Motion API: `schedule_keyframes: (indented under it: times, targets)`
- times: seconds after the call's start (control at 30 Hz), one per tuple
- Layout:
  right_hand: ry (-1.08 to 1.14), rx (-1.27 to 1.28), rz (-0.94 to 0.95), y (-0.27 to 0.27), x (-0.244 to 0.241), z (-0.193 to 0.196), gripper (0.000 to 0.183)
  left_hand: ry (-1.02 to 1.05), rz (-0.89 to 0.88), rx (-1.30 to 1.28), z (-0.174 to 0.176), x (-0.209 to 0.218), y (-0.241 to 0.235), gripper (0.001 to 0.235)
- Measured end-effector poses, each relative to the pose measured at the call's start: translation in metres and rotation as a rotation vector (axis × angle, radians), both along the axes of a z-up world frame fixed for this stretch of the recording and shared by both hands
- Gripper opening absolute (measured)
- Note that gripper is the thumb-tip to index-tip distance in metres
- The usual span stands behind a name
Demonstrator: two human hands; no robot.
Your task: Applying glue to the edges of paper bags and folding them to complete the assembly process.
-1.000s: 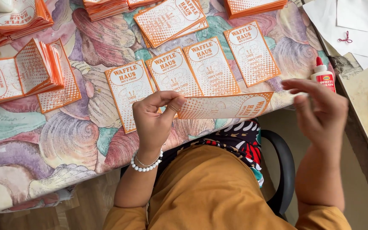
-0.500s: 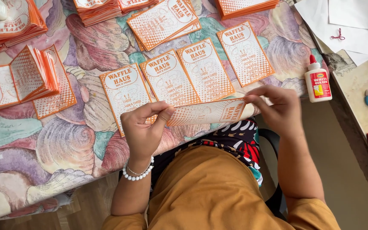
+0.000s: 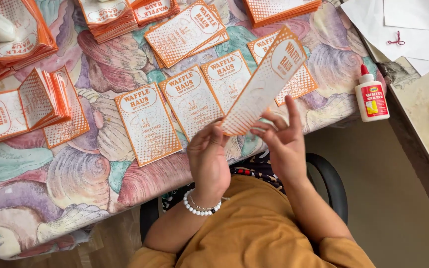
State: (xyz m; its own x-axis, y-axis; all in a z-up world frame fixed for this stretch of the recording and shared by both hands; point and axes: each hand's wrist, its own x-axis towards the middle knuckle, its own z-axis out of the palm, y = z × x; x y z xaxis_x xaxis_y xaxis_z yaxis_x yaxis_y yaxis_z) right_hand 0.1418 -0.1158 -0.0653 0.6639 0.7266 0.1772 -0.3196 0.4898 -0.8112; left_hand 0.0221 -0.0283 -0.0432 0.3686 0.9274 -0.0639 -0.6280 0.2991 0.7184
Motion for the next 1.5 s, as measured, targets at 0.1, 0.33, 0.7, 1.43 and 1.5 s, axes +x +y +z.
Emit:
schedule_keyframes:
  times: [0.1, 0.33, 0.7, 1.43, 1.5]
  targets:
    - [-0.035, -0.138, -0.104, -0.005, 0.04, 0.004, 0.075, 0.029, -0.067, -0.025, -0.012, 0.009, -0.012, 0.015]
    - [-0.583, -0.522, -0.071, -0.031, 0.171, 0.088, 0.074, 0.377, -0.265, 0.5, 0.018, 0.022, 0.004, 0.026]
    - [-0.845, -1.317, -0.14, 0.027, 0.314, 0.038, 0.066, 1.204, -0.278, 1.583, 0.004, 0.166, 0.008, 0.016]
    - [-1.038, -1.09, -0.236, -0.009, 0.261, 0.046, 0.067, 1.193, 0.022, 1.911, -0.043, 0.192, 0.006, 0.028]
    - [-1.154, -1.057, -0.262, -0.006, 0.266, 0.032, 0.07, 1.144, 0.046, 1.825, -0.044, 0.19, 0.006, 0.027]
